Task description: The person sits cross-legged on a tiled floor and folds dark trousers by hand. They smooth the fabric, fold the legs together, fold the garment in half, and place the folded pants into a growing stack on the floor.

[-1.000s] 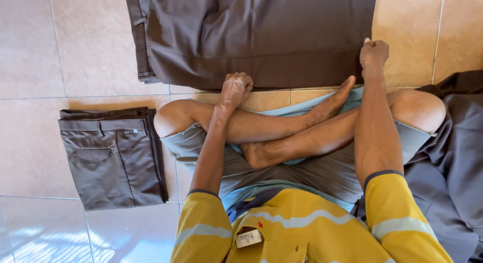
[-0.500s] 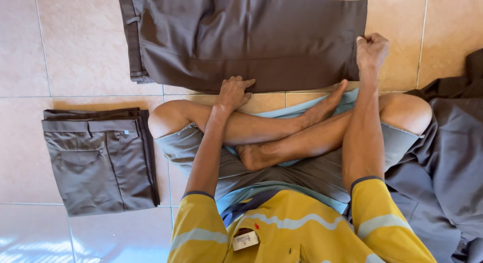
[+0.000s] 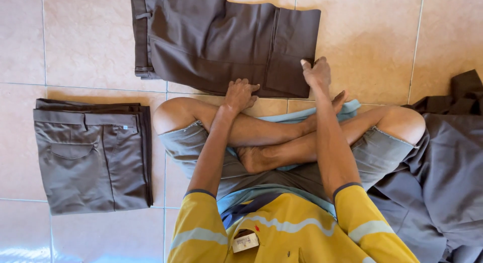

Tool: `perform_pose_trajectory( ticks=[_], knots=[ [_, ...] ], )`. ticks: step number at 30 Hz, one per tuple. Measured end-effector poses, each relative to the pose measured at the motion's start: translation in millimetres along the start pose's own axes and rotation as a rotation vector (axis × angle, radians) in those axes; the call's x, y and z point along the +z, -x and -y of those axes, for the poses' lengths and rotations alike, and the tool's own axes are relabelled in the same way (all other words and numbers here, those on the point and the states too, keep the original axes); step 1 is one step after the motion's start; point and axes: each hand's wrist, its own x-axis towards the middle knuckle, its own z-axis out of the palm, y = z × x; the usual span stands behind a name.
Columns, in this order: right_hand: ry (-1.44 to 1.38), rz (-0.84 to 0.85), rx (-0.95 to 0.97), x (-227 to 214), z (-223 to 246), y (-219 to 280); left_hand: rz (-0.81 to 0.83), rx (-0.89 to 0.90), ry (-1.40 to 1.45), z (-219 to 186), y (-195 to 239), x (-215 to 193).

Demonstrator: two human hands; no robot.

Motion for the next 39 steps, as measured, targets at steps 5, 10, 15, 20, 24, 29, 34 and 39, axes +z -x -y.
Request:
perform_pose_trajectory(
  ticks=[5,10,15,20,24,29,34,39],
  knots=[
    [-0.123,-0.096,0.023,28,-29,-38,-0.005,0.028,-0.032,-4,1,-8],
    [-0.064,-0.28,0.023,-32,-68,-71,-0.021,0.124,-0.117,-43,0,-17],
    [0.143,-0.418,0.106,-85,-124,-96,-0.062,0.164,-0.117,-126,-16,7],
    [0.157,-0.381,0.034,-87,-92,-55,-0.282,0.16,-0.067,-158,-21,49],
    [0.304,-0.225,-0.149,-38,-56,-28,-0.367,0.188,-0.145,-158,-18,47],
    [0.356,-0.288,-0.186,-18,-88,-66,-0.428,0.279,-0.167,-160,-20,44],
    [0.064,-0.381,-0.328,-35,-84,-70,-0.368,0.261,-0.187,-162,-21,42],
    [-0.356,-0.476,-0.265,-49,7,-52,-0.399,0.256,-0.192,-162,-18,43]
  ],
)
